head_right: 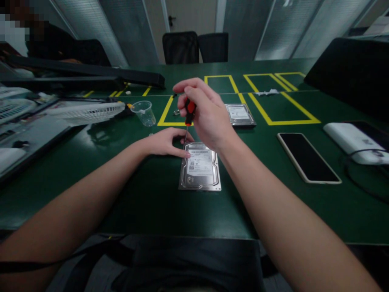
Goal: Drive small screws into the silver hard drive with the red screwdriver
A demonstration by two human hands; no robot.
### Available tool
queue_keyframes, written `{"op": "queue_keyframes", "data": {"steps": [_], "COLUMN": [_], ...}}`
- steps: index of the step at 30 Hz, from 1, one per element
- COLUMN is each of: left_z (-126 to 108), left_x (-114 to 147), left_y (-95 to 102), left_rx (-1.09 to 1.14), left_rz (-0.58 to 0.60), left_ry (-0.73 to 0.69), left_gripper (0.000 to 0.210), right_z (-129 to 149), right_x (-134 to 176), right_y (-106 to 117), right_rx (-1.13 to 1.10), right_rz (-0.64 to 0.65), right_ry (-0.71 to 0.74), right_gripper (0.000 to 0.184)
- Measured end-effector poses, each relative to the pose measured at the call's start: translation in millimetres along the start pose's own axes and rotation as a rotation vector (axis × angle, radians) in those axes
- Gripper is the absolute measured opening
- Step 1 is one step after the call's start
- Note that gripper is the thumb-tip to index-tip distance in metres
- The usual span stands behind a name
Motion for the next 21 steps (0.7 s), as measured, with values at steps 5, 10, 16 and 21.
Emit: {"op": "queue_keyframes", "data": {"steps": [5, 10, 16, 21], "left_z": [-0.9, 0.1, 1.6, 1.5], "left_x": [0.0, 0.4, 0.6, 0.0], "left_y": [-0.5, -0.6, -0.9, -1.1], "left_rx": [0.009, 0.009, -0.003, -0.016], "left_rz": [-0.001, 0.000, 0.003, -0.002], "left_ry": [0.005, 0.014, 0.015, 0.023], "left_gripper": [0.063, 0.065, 0.065, 0.065], "right_z": [-1.9, -3.4, -1.5, -4.7], "right_x": [-1.7, 1.6, 7.4, 5.1], "right_y": [0.0, 1.4, 1.9, 0.1], "right_rx": [-0.059, -0.056, -0.078, -0.138], "right_rz": [-0.014, -0.063, -0.034, -0.010], "right_ry": [0.007, -0.007, 0.020, 0.008], "right_gripper": [0.045, 0.052, 0.033, 0.026]}}
Point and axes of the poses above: each hand's wrist, its own x-axis away from the middle knuckle, its own y-axis out of the back of the hand, z = x × y, the point moved 2 cm from there along -x, towards the middle knuckle, and after that the axes turned 4 degrees about -y, right-handed, at the moved point
